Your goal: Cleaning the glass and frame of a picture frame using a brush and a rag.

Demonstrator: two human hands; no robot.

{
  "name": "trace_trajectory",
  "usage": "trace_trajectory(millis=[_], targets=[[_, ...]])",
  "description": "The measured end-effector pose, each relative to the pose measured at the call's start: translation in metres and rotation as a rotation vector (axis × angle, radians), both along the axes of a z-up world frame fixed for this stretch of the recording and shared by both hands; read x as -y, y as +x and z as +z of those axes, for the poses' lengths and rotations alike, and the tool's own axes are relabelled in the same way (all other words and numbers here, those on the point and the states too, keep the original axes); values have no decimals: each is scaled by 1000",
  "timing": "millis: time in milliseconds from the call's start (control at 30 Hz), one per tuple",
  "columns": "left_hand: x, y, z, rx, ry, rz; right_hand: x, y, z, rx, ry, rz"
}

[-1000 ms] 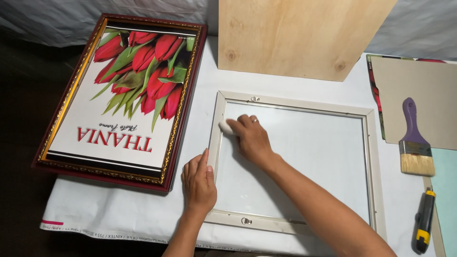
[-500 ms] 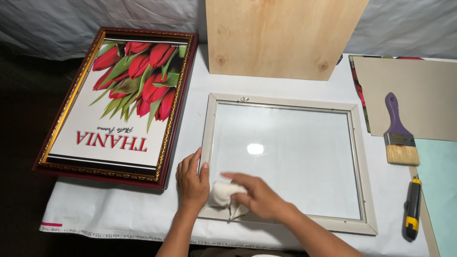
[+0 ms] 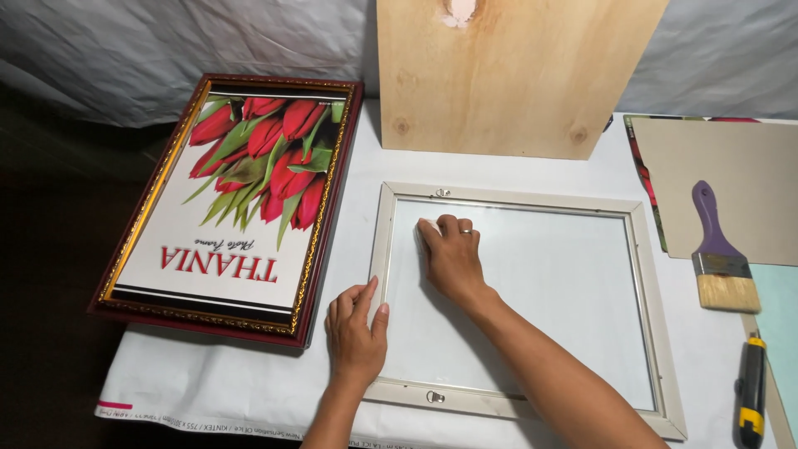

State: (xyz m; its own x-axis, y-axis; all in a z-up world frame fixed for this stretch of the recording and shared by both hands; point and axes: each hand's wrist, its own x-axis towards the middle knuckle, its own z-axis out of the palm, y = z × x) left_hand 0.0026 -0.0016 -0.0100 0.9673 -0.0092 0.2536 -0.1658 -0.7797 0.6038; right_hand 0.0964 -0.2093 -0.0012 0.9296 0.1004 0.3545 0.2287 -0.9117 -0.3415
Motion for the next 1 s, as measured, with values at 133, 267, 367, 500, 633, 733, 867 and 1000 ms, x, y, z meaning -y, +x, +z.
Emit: trace_trajectory(millis=[133,267,367,500,633,733,867,1000], targets=[[0,1,-2,-27,12,-7,-28,38,-19,151,40,-27],[-1,1,-2,-65,35,5,-52,67,-24,246,62,-107],[3,0,-2,-89,45,10,-46,68,-27,166,15,-164],[4,0,-4,-88,47,25,-20,56,-27,168,-9,-238],[3,0,-6,-88,58,24,15,47,-31,207,-40,-288],[3,0,-4,-121,62,18,41,36,-23,143,-29,-329],[4,0,-5,-155,41,30,75,20,-16,81,12,-389],[2,1,-10,-147,42,41,106,8,-14,110,-16,-450]])
